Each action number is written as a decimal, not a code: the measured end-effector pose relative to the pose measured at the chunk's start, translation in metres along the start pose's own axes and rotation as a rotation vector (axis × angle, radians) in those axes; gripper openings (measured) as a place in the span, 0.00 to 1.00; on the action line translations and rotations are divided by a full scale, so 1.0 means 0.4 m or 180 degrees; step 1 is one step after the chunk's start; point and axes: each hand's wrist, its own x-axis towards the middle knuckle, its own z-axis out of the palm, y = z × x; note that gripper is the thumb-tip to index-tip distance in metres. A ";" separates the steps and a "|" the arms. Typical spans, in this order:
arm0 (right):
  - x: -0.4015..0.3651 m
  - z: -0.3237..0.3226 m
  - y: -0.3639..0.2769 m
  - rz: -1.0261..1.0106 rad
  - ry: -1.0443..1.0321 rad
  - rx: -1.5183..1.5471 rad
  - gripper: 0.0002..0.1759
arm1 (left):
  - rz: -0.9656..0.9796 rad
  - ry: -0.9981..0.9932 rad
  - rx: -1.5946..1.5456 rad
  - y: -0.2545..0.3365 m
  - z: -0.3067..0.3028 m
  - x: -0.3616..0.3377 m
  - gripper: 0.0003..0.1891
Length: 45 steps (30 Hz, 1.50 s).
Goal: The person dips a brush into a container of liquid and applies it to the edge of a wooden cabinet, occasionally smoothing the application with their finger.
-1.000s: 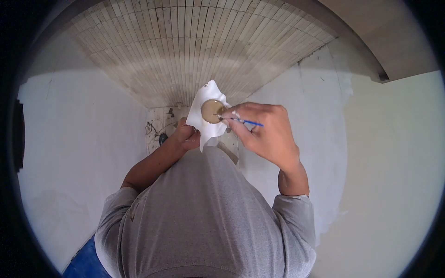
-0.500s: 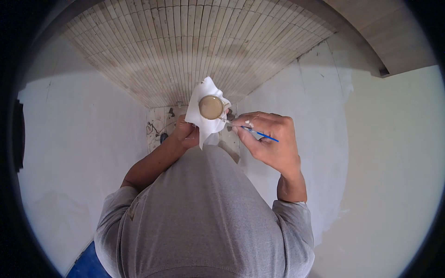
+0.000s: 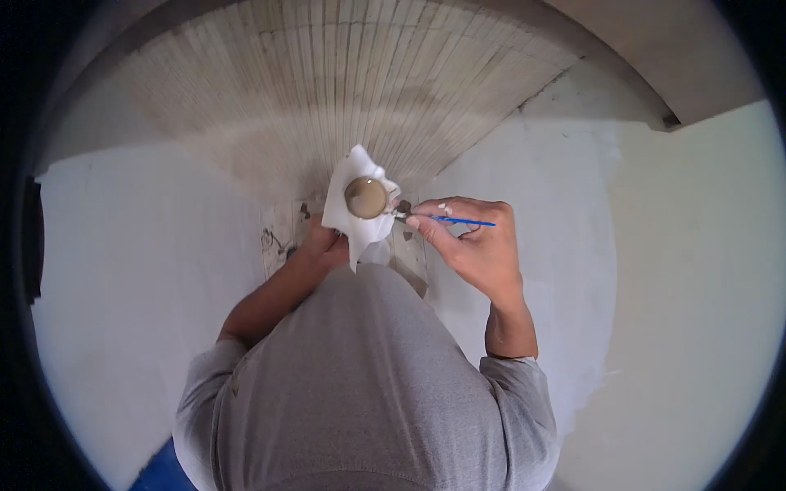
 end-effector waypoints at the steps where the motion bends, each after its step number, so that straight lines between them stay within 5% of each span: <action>1: -0.002 -0.004 0.000 0.0030 -0.0027 0.0062 0.04 | 0.0002 -0.0086 -0.0021 -0.001 -0.003 0.001 0.32; 5: -0.008 -0.005 -0.018 -0.0016 -0.0018 0.0067 0.04 | 0.0006 0.0393 0.0232 0.006 0.032 -0.001 0.28; 9: -0.020 -0.022 -0.050 0.0069 -0.0041 -0.0196 0.04 | 0.0201 0.0092 0.0315 0.005 0.068 0.019 0.27; 11: -0.023 -0.027 -0.018 0.0022 0.0016 0.0165 0.07 | 0.0261 -0.0107 0.0558 0.014 0.013 0.031 0.30; 15: -0.035 -0.038 -0.007 0.0274 0.0065 0.0954 0.08 | 0.0853 0.0549 0.0913 -0.009 0.068 0.047 0.25; 18: -0.030 -0.008 0.012 -0.0042 0.0759 0.1443 0.08 | 0.0349 0.0348 -0.0098 0.035 0.079 0.018 0.23; 30: 0.069 -0.213 0.040 -0.1444 0.2370 0.2718 0.08 | -0.0007 0.0557 -0.0357 0.125 -0.018 -0.026 0.25; 38: 0.165 -0.314 0.036 -0.1719 0.2570 0.2200 0.11 | -0.0282 0.0225 -0.0630 0.121 0.003 -0.066 0.30; 45: 0.206 -0.353 0.017 -0.2093 0.2671 0.1611 0.12 | 0.0266 0.0751 -0.0509 0.134 -0.027 -0.064 0.28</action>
